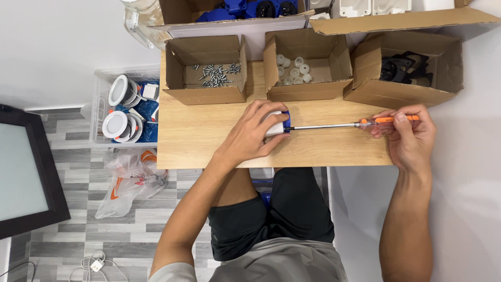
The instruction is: The person assembles a white plastic electrical box with a blue insert by inserting screws and tightening them with an orange screwdriver. They handle multiple white boxes and blue inserts, repeatedly screwing and unscrewing components on a wooden table.
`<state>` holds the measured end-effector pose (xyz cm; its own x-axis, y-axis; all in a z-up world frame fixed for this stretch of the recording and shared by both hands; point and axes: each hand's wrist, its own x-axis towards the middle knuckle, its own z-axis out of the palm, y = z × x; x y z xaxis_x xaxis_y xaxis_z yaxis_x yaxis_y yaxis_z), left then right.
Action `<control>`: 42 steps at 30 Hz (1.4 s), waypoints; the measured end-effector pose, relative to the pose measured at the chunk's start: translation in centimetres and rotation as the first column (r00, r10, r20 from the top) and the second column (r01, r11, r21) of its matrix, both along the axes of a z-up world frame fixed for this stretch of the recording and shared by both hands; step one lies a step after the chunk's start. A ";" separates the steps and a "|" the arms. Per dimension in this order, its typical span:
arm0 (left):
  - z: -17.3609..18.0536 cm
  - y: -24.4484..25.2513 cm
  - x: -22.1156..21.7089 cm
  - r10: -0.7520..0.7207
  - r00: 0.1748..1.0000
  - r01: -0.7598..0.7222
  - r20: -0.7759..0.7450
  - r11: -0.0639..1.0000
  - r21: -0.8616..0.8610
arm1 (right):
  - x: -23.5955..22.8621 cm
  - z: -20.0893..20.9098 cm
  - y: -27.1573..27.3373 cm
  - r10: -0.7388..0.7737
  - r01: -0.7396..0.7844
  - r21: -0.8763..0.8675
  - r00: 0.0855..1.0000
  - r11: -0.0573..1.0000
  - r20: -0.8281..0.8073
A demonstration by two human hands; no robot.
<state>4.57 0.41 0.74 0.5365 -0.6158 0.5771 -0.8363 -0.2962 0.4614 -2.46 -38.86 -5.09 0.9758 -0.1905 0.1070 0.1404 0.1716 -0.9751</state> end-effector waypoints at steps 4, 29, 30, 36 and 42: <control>0.0 0.0 0.0 -0.013 1.000 0.013 0.016 1.000 -0.005 | 0.0 0.5 0.5 -0.012 0.012 -0.047 1.000 0.999 0.006; -0.1 1.3 0.1 -0.049 0.998 0.051 0.041 0.998 -0.043 | 1.4 5.3 -1.1 0.190 -0.432 -0.331 0.802 0.839 -0.566; -0.1 1.3 0.1 -0.049 0.998 0.051 0.038 0.998 -0.046 | 1.0 4.7 -1.1 0.188 -0.432 -0.332 0.801 0.838 -0.568; 0.4 1.2 -0.2 -0.051 0.999 0.051 0.013 0.998 -0.034 | -0.5 2.7 -0.9 0.126 -0.257 -0.373 0.932 0.892 -0.340; 0.5 0.9 -0.4 -0.039 0.999 0.038 -0.008 0.998 -0.054 | -0.7 2.4 -1.1 0.123 -0.234 -0.349 0.943 0.908 -0.310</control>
<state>4.15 1.31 1.23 0.5185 -0.6040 0.6052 -0.8421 -0.2380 0.4839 -3.12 -39.96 -2.66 0.9900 -0.0094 -0.1410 -0.1397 -0.2184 -0.9658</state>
